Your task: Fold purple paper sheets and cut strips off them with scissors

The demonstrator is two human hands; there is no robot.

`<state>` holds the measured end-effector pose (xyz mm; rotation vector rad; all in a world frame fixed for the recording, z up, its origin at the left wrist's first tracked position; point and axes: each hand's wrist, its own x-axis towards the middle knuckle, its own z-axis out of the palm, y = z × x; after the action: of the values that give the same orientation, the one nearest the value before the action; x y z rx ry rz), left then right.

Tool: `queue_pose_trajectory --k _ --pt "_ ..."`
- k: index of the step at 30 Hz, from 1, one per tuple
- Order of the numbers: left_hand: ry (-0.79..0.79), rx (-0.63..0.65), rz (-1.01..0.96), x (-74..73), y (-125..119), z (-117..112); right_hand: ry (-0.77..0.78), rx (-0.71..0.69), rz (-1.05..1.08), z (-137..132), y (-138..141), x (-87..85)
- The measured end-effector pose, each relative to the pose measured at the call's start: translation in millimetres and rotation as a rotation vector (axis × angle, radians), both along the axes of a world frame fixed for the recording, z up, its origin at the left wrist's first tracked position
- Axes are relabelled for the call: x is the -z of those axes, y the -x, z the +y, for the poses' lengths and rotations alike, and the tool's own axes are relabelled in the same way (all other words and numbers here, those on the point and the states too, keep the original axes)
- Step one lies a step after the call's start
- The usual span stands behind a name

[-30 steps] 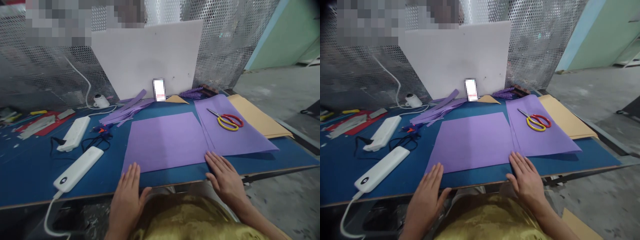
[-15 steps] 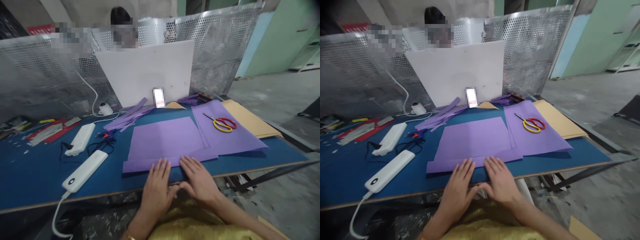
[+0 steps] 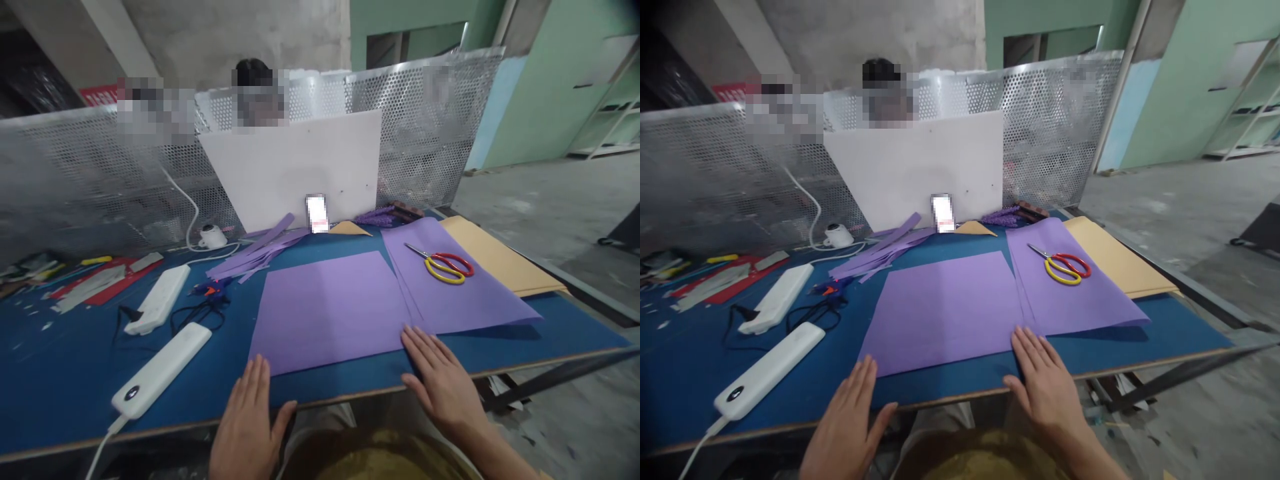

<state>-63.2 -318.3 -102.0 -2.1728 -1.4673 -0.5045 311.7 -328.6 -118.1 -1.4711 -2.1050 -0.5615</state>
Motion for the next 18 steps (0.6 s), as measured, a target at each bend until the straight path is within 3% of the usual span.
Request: queue_pose_trajectory --k 3,9,13,15,18 --pt "-0.002 -0.055 0.025 2.5 13 0 -0.032 0.059 -0.015 -3 -16 -1.5" --pt "0.109 -0.145 -0.008 1.9 12 -2 -0.115 0.154 -0.034 -8 -23 -5.8" --pt "0.090 -0.229 -0.050 -1.6 14 -1 -0.114 0.171 -0.030 -12 -26 -9.7" --pt "0.072 -0.225 -0.057 -8.6 10 3 -0.081 0.163 0.007 -7 -33 -19.9" --pt "0.020 -0.188 -0.062 -24.3 -4 17 -0.022 0.236 0.084 19 -55 -48.5"
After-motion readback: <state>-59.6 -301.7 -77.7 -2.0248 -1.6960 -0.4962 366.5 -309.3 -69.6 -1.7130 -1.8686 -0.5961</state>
